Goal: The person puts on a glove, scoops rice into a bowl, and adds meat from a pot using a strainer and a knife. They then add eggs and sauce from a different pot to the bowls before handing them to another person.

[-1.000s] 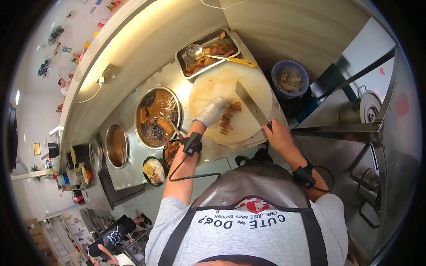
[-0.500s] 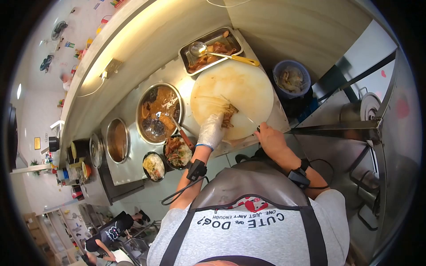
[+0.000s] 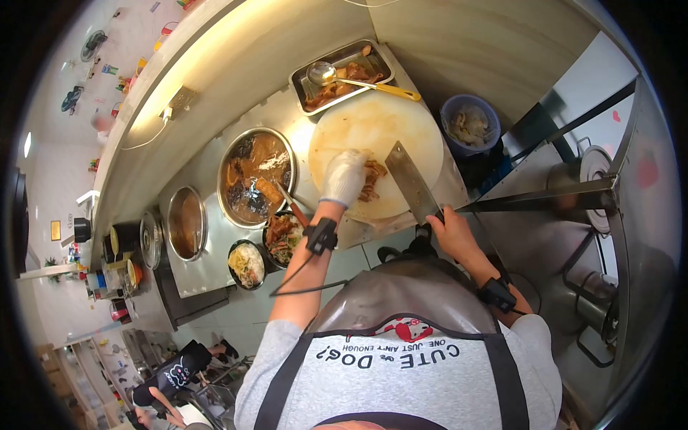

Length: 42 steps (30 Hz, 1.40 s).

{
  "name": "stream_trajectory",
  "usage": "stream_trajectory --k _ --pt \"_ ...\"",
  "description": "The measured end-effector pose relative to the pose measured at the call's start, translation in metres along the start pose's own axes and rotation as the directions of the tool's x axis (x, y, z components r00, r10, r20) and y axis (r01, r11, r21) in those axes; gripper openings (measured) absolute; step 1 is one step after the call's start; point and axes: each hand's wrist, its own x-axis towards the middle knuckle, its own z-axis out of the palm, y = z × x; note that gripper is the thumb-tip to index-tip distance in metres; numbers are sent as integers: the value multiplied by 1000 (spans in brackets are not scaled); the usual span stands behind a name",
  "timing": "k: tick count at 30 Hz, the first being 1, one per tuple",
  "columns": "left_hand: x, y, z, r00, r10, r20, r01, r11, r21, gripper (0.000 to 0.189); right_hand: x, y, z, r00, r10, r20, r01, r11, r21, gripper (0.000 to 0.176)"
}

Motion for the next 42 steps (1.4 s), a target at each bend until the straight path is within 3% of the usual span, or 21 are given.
stream_trajectory --k 1,3,7,9,10,12,13,15,16,18,19,21,22,24,25,27,28,30,34,40,42 --pt "7 -5 3 1000 1 -2 -1 1000 -1 14 0 3 2 1000 -1 -2 1 1000 -1 39" --pt "17 -12 12 959 -31 280 -13 988 153 15 -1 12 7 996 80 25 -82 993 87 39" --pt "21 -11 9 955 -68 288 20 986 166 12 -12 21 15 994 104 17 -105 986 129 37" --pt "20 -9 0 985 -111 133 123 989 -82 11 -18 23 19 999 18 -49 -10 989 147 37" --pt "20 -6 -6 985 -104 135 115 990 -78 11 -20 20 16 998 19 -54 -10 988 154 37" --pt "15 0 -15 996 77 44 -74 996 -58 17 -29 12 11 979 192 74 -204 953 224 37" --pt "10 5 -16 995 83 49 -80 995 -59 17 -31 13 13 978 197 72 -208 951 230 37" --pt "-1 17 -15 963 85 254 -108 991 75 24 -32 14 16 981 190 41 -195 948 251 37" --pt "-6 19 -17 964 89 252 -111 991 76 24 -32 15 17 981 188 37 -192 948 253 37" --pt "-13 22 -21 960 9 281 46 981 -188 29 -30 15 18 986 163 25 -165 962 218 37" --pt "-16 23 -22 960 16 280 38 981 -189 29 -31 14 17 986 164 17 -164 961 221 37" --pt "-26 27 -23 990 -128 53 136 972 -190 26 -37 1 10 968 235 89 -251 908 337 36" --pt "-31 31 -22 990 -130 54 138 971 -193 26 -39 -1 10 967 237 90 -253 908 333 36" --pt "-36 45 -26 993 -82 -84 77 995 -59 30 -39 -4 10 954 269 131 -298 899 322 37" --pt "-40 52 -27 992 -85 -89 81 995 -57 30 -37 4 16 955 264 132 -293 901 318 37" --pt "-46 62 -29 988 -149 44 144 985 99 36 -31 22 32 996 94 8 -94 982 164 37" --pt "-48 62 -29 988 -149 40 144 984 100 36 -29 23 35 996 91 6 -91 983 162 37" --pt "-50 60 -25 977 -172 122 159 982 105 41 -28 13 38 983 -111 -144 110 994 -13 37" --pt "-55 52 -15 963 -229 144 224 973 52 43 -24 1 35 980 -136 -146 124 988 -91 35" --pt "-53 65 -22 963 -260 -65 265 961 77 43 -22 -11 23 985 -88 -151 61 983 -172 36" --pt "-48 55 -13 987 -156 -41 158 985 75 44 -19 -13 20 987 -109 -116 92 985 -143 34"
